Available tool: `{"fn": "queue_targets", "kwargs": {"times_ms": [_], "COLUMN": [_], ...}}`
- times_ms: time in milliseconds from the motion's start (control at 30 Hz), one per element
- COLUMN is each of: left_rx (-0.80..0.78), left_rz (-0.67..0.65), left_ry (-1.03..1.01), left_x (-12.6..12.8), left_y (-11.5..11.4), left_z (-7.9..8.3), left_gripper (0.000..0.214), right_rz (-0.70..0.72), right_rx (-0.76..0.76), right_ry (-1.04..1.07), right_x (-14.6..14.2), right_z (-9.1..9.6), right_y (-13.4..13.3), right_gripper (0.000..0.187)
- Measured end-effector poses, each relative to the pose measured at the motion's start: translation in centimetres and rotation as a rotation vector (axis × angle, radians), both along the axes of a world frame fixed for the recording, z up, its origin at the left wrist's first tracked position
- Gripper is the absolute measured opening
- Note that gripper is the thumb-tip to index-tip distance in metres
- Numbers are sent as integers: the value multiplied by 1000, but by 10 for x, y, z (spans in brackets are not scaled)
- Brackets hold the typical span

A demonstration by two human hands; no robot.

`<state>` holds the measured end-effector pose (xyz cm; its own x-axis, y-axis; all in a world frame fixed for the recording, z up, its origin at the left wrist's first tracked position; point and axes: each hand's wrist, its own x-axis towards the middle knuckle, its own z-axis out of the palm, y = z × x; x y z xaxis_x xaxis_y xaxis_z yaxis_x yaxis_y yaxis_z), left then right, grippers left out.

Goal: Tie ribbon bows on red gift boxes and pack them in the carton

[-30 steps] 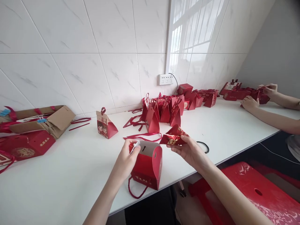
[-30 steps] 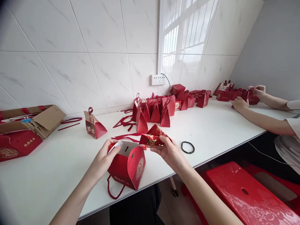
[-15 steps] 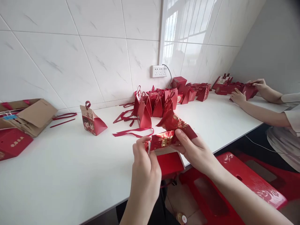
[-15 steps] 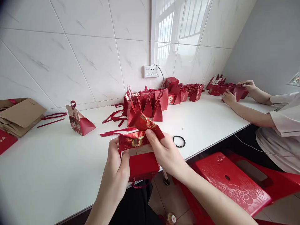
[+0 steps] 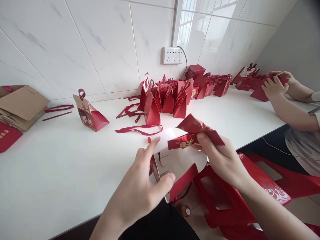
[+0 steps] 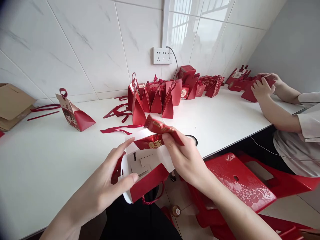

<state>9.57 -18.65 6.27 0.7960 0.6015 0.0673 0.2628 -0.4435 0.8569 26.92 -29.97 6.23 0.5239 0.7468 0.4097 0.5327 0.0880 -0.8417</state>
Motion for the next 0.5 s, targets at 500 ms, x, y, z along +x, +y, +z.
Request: {"fn": "queue_targets", "kwargs": {"times_ms": [500], "left_rx": [-112], "left_rz": [233], "left_ry": [-10], "left_x": [-7], "left_y": [-25], "left_z": [-5], "left_gripper": [68], "right_rz": [190], "right_rx": [-160], "right_ry": [-209], "right_x": [-8], "right_z": [11], "right_y": [-18], "right_gripper": [42]}}
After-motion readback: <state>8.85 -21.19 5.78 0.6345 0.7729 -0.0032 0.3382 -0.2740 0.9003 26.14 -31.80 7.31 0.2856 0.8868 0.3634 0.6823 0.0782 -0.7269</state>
